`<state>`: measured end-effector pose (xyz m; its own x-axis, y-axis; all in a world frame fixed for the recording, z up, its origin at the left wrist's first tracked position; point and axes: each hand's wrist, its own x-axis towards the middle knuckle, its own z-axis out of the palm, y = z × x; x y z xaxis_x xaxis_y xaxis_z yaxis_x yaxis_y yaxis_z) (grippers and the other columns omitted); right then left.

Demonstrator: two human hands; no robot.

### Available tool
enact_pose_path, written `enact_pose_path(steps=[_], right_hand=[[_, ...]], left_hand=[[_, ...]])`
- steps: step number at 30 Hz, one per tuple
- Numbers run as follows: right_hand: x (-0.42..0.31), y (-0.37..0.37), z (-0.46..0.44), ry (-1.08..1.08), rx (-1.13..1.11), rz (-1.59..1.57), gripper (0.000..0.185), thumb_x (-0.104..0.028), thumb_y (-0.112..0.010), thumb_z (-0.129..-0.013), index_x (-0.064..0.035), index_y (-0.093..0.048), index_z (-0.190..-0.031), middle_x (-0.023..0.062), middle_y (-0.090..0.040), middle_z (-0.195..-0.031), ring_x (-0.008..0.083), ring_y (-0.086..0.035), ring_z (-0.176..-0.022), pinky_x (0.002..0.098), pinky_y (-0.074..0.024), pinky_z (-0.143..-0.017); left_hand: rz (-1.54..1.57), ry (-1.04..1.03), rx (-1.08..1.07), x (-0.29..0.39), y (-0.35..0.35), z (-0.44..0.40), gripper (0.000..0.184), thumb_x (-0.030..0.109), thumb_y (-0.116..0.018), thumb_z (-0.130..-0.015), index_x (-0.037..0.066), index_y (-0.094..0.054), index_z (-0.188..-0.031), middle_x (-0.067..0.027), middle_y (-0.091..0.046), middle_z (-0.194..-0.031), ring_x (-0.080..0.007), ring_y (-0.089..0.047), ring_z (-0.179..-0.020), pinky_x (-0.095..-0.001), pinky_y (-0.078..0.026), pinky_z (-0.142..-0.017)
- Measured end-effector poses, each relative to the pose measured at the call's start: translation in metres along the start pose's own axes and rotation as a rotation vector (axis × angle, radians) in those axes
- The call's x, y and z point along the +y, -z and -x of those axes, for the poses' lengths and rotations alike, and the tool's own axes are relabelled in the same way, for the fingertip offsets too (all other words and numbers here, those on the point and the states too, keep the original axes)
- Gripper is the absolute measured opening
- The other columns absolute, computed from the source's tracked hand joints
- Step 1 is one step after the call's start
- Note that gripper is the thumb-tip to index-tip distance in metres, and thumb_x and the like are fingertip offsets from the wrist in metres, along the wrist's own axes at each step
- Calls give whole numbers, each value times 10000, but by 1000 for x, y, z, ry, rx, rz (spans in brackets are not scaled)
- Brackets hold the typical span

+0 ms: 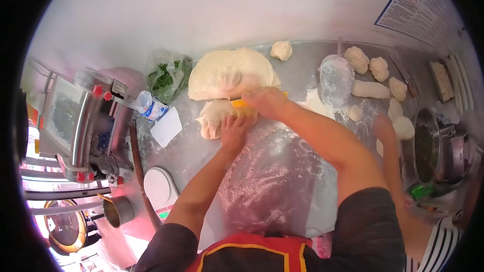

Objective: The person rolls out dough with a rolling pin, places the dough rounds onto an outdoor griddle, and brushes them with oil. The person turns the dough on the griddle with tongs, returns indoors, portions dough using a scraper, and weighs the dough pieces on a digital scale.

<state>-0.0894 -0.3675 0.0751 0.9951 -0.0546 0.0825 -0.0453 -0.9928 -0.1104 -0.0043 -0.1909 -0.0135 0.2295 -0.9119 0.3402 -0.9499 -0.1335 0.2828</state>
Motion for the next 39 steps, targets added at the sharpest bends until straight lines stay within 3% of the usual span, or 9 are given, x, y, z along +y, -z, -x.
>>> enact_pose_path(steps=[2,4,9,14,20,23,31,37,39], right_hand=[[-1,36,26,-211,160,20,366,-111,-552,-794,-73,-480,-1151,176,-630,-958,369,-615,-850,459,-501,-684],[-6,107,39,-821,84,-228,501,-107,-558,-809,-57,-402,-1283,207,-611,-1041,359,-616,-913,438,-504,-756],[-5,20,112,-1091,594,-962,836,25,-607,-759,-78,-164,-1460,192,-508,-1277,293,-560,-1104,369,-469,-910],[-10,-31,104,-1354,609,-885,899,-2,-608,-776,-220,-108,-1490,204,-523,-1279,329,-577,-1090,372,-479,-903],[-2,-24,84,-1335,375,-1079,904,88,-625,-758,-189,-169,-1488,180,-480,-1319,272,-544,-1118,346,-458,-921],[0,-59,75,-1126,376,-1229,892,99,-620,-754,-167,-181,-1483,153,-507,-1278,262,-560,-1075,337,-459,-917],[-52,-77,16,-923,359,-1160,896,-42,-686,-728,-131,-191,-1470,165,-534,-1254,275,-566,-1082,350,-460,-921],[-118,-97,-28,-844,191,-1078,923,-122,-708,-710,-142,-183,-1470,224,-502,-1299,365,-517,-1169,395,-425,-967],[-133,-94,-34,-823,183,-1099,917,-119,-702,-710,-154,-189,-1469,230,-495,-1306,370,-508,-1179,399,-423,-969]], left_hand=[[-6,3,-37,-11,2,13,364,90,-547,-774,164,-621,-1122,-36,-553,-1154,-294,-473,-1072,-476,-351,-962],[-23,3,-65,-13,2,13,377,118,-585,-770,174,-609,-1141,-54,-536,-1203,-298,-465,-1113,-476,-343,-981],[-94,32,23,25,27,-28,542,220,-675,-749,87,-507,-1247,-135,-464,-1294,-311,-408,-1230,-458,-326,-1027],[-49,50,-102,22,-11,-70,583,218,-659,-760,22,-457,-1271,-145,-480,-1247,-305,-436,-1182,-420,-361,-995],[-170,92,-77,16,-40,-85,355,136,-549,-807,55,-523,-1152,-118,-537,-1069,-295,-516,-1007,-409,-442,-855],[-113,57,-62,13,-29,-83,275,105,-534,-805,63,-529,-1078,-105,-540,-996,-277,-539,-918,-389,-471,-767],[149,147,20,5,29,-27,219,52,-524,-778,64,-527,-996,-126,-529,-921,-331,-549,-886,-429,-470,-737],[198,358,-92,-22,80,41,483,134,-694,-732,111,-519,-1182,-196,-433,-1286,-380,-502,-1120,-454,-455,-896],[-49,201,-36,-43,108,57,734,223,-767,-668,149,-428,-1314,-184,-321,-1402,-384,-363,-1262,-482,-339,-1020]])
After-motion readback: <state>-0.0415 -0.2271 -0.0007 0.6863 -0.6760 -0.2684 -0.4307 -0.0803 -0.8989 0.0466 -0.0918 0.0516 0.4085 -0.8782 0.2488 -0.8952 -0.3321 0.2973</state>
